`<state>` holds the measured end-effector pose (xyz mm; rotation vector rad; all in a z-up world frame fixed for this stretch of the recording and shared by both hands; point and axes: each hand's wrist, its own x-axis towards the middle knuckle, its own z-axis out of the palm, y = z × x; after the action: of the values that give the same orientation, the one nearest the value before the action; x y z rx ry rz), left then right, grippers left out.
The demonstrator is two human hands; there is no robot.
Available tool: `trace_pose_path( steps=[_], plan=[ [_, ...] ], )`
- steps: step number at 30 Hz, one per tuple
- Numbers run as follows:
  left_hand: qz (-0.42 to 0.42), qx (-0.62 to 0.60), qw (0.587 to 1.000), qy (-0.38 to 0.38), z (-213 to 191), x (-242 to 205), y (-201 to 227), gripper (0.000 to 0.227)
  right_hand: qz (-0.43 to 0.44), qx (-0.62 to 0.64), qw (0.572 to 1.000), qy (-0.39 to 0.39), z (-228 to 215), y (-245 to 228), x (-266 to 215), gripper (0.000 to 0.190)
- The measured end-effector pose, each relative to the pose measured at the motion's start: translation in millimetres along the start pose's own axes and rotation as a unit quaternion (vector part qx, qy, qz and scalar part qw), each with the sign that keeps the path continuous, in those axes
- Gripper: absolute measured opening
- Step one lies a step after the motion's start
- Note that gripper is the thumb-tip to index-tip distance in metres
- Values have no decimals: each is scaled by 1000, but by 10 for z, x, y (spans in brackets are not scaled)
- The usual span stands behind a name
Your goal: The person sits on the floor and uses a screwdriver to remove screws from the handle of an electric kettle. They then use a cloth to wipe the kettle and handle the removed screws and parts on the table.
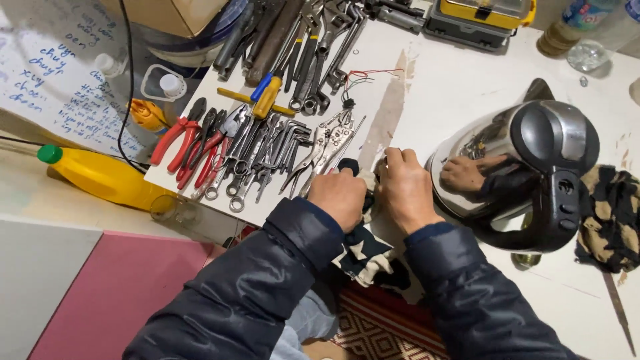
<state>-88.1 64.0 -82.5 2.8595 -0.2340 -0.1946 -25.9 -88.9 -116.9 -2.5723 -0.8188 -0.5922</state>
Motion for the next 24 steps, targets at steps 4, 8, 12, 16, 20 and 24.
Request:
trace_pose_path(
  steps=[4, 8, 12, 16, 20, 24],
  plan=[
    [-5, -63, 998, -30, -448, -150, -21, 18, -5, 37, 999, -15, -363, -206, -141, 21],
    [-79, -103, 988, -87, -629, -153, -37, 29, -12, 96, 992, -82, -865, -490, -378, 19],
    [-103, -93, 981, -134, -716, -189, 15, 34, -42, 148, 980, -128, -1210, -606, -696, 22],
    [-93, -76, 987, -104, -601, -81, 38, 36, -14, 136, 978, -156, -1317, -590, -1009, 29],
    [-135, -41, 984, 109, -203, 289, -295, 22, -19, 148, 979, -138, -1600, -626, -1096, 25],
    [-188, 81, 978, 39, -103, 508, -379, 25, -80, 120, 983, -116, -1985, -500, -1067, 22]
  ],
)
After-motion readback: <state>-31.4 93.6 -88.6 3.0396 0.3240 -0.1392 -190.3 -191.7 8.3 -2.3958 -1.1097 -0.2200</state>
